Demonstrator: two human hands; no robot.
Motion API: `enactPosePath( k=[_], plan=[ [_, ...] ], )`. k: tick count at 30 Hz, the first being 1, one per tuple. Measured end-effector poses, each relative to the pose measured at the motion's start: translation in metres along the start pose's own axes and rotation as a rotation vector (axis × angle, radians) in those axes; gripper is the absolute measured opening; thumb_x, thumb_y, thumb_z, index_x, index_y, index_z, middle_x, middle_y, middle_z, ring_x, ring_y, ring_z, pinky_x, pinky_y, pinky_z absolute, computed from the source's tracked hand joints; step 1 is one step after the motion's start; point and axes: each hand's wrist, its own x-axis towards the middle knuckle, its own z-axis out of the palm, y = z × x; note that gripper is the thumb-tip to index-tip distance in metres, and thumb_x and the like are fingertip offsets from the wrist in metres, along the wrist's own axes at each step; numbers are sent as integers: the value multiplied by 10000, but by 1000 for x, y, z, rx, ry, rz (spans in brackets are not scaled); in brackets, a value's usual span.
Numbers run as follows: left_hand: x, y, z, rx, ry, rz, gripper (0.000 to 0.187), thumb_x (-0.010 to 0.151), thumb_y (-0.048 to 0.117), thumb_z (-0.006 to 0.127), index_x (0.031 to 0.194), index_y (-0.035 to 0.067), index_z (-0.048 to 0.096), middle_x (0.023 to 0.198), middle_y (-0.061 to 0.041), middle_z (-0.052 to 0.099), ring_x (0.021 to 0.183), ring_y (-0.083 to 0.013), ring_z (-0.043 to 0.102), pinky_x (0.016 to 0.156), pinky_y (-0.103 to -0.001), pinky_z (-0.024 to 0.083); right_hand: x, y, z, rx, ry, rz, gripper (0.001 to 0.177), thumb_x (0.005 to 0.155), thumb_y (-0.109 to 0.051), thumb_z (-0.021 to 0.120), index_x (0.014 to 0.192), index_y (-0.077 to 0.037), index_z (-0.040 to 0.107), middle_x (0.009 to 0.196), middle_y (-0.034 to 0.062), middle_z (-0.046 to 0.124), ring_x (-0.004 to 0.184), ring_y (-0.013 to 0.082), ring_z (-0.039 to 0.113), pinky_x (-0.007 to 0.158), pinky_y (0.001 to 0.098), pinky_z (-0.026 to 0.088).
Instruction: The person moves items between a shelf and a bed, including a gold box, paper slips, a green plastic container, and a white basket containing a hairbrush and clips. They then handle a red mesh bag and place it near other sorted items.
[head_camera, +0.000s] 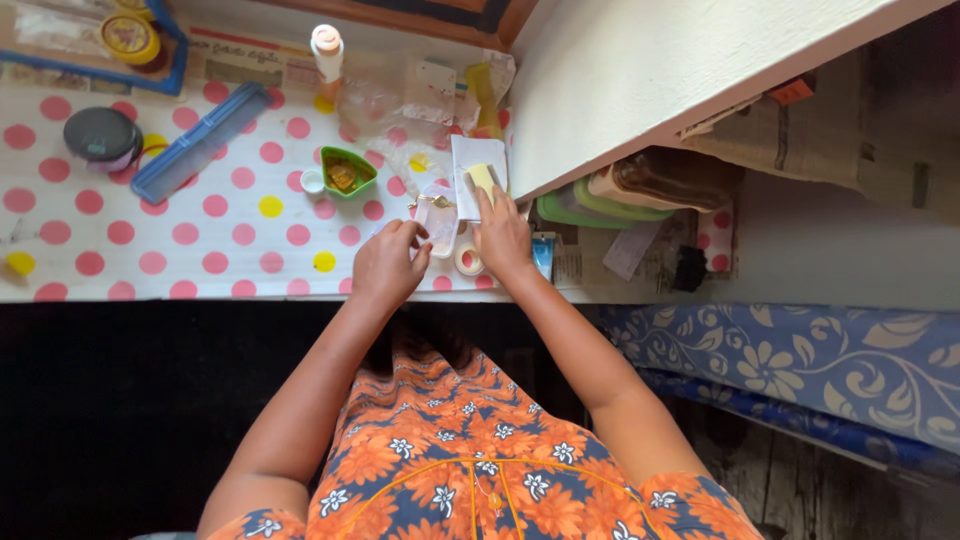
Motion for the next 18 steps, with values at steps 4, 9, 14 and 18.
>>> enactPosePath(
  k=[4,9,14,18],
  plan=[
    [48,-6,38,-25,126,106,358,893,261,761,1146,44,632,1013,-171,707,866,-393,688,682,-492,538,-7,-4,1,26,112,-8,713,768,-52,717,1441,-13,486,1409,266,538,1307,419,526,995,461,514],
    [116,-17,96,-58,-9,-62,556,868,270,787,1228,-31,487,1037,-281,686,946,-468,670,785,-539,538,-14,-3,-9,258,91,137,652,876,34,586,1506,-30,431,1417,225,577,1179,418,618,968,460,528],
    [152,-16,119,-158,-14,-135,570,819,212,778,1213,-37,451,979,-302,697,921,-489,676,810,-553,548,-20,-1,-18,262,122,158,639,902,-92,652,1498,-34,428,1403,205,589,1167,408,635,944,456,543],
    [145,4,78,-126,65,-86,499,863,142,701,1283,31,455,961,-279,708,884,-495,679,764,-583,539,-25,8,-16,296,43,220,797,865,-360,786,1470,-5,408,1385,224,561,1118,390,640,940,459,531]
  ],
)
